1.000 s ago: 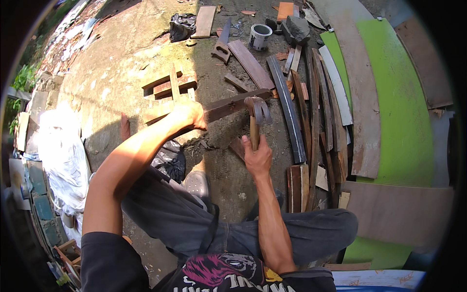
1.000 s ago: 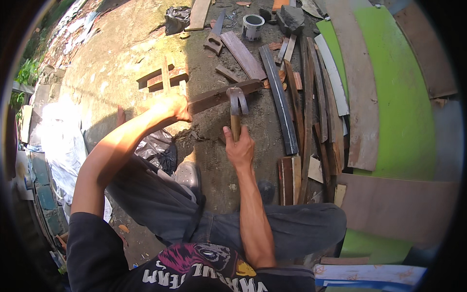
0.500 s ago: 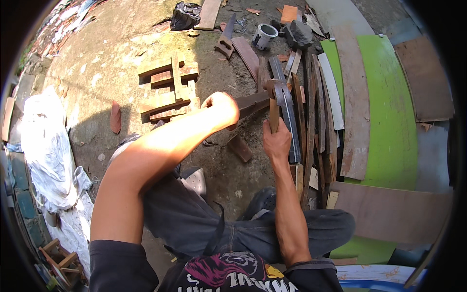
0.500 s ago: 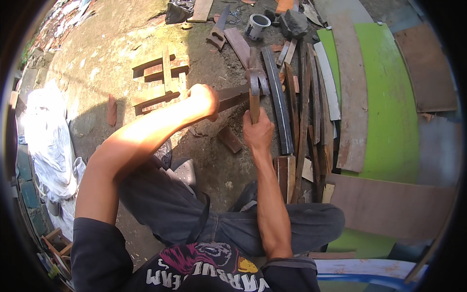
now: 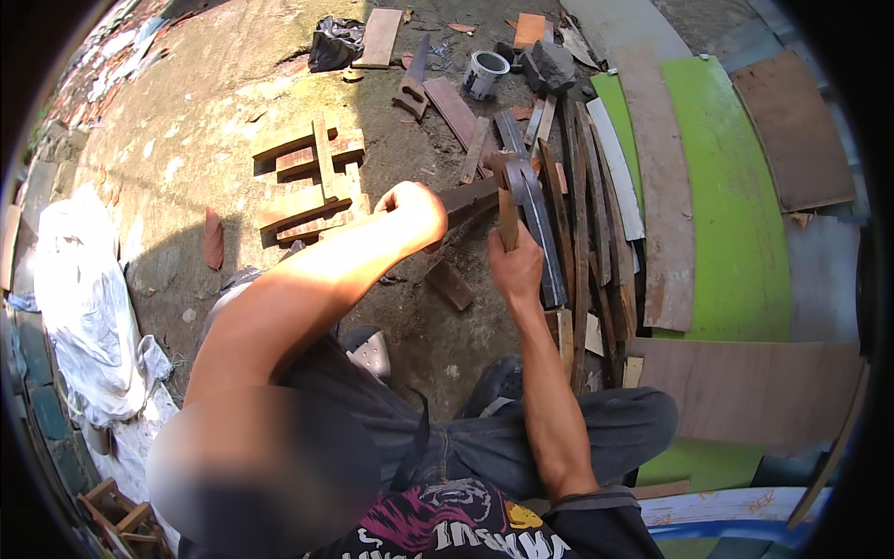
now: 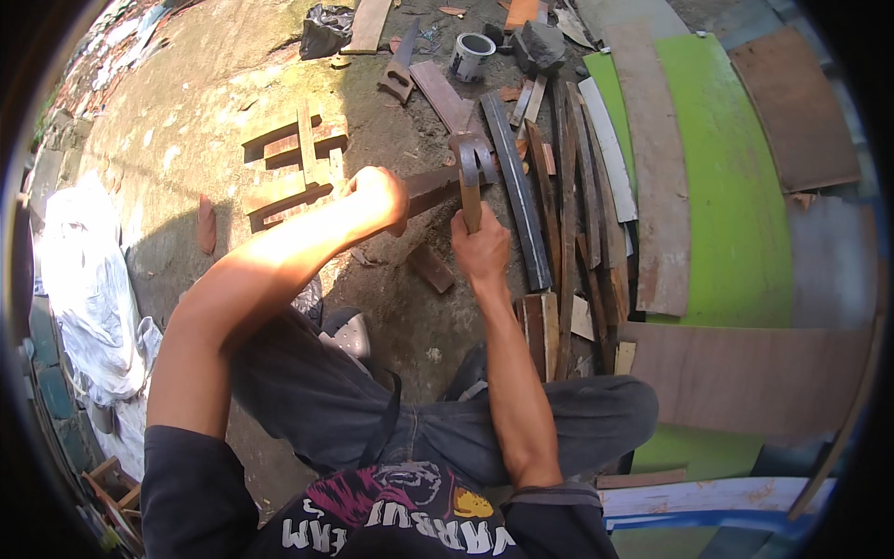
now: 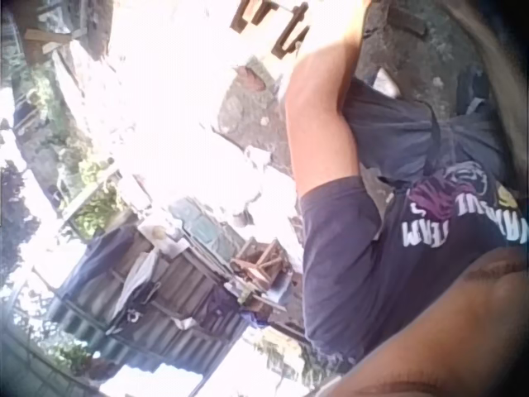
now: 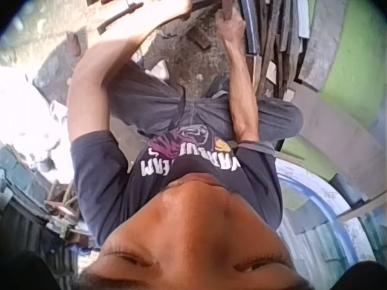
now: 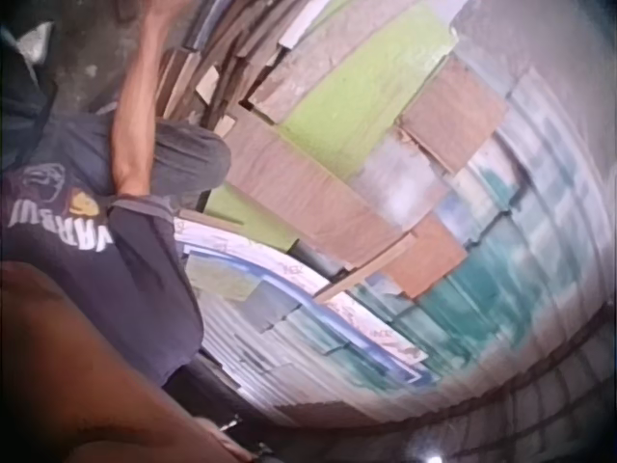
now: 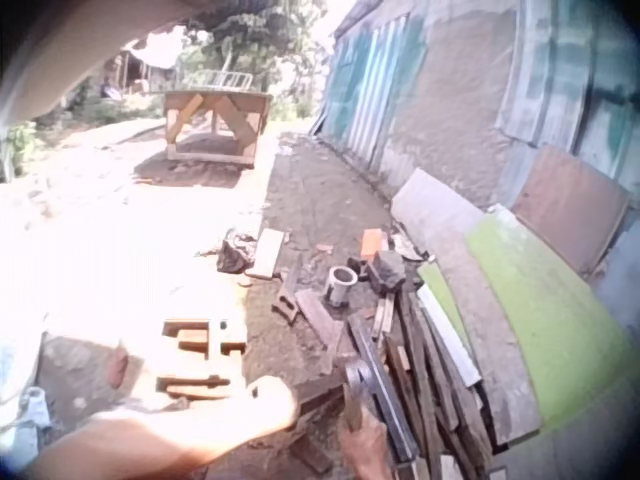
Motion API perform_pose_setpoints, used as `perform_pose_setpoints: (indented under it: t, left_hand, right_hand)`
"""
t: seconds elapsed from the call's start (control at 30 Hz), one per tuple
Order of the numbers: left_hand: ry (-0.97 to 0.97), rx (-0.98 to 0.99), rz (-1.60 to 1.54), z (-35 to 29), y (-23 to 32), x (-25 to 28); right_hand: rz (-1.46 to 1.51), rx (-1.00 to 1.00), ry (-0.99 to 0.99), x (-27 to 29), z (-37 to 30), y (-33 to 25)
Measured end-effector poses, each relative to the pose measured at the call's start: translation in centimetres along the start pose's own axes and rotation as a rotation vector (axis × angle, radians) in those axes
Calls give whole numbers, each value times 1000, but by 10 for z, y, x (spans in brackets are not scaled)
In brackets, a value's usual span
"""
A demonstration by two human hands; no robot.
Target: The person sits on the ground and uses a hammer to drive nails into small wooden planks. They repeatedly pick up planks, position them, hammer nails, and set them aside.
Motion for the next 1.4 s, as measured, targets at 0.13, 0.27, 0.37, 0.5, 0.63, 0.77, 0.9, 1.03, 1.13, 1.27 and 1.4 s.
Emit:
perform_pose_setpoints:
  t: [0.13,0.27,0.37,0.5,0.63,0.77,0.9,1.03,1.13,1.27,1.4]
  left_hand:
    - [29,-4,3,-8,2,7]
    - [190,24,154,9,6,-24]
    - [322,-40,148,14,9,-48]
    - [510,109,-100,26,-22,-95]
    - [865,83,-170,38,-20,-141]
    - [826,105,-435,64,-11,-173]
    - [753,-49,-509,74,-5,-179]
    - [880,-117,-591,71,-3,-169]
    - [844,-120,-635,79,-8,-179]
    - [749,-144,-642,87,-6,-177]
    - [738,-138,-668,90,-11,-186]
  right_hand:
    - [-76,3,-40,-14,0,25]
    - [-76,-67,14,-18,0,61]
    - [2,-137,100,-18,-1,100]
    - [125,-331,41,-24,-8,109]
    - [149,-402,38,-33,-18,123]
    - [245,-398,-56,-46,-25,129]
    - [304,-446,-184,-70,-45,131]
    - [79,-350,-365,-88,-43,134]
    - [-113,-193,-482,-91,-16,83]
    - [-67,-89,-427,-83,24,2]
    - [5,-11,-345,-89,32,-16]
Point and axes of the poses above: each hand's wrist, its own z-axis towards the middle knuckle, its own x-axis out of the back of the hand, y = z × x, the point moved 7 cm from there along z, towards the middle knuckle, and after that the axes turned 1 degree about -x, right-handed, at the moved point
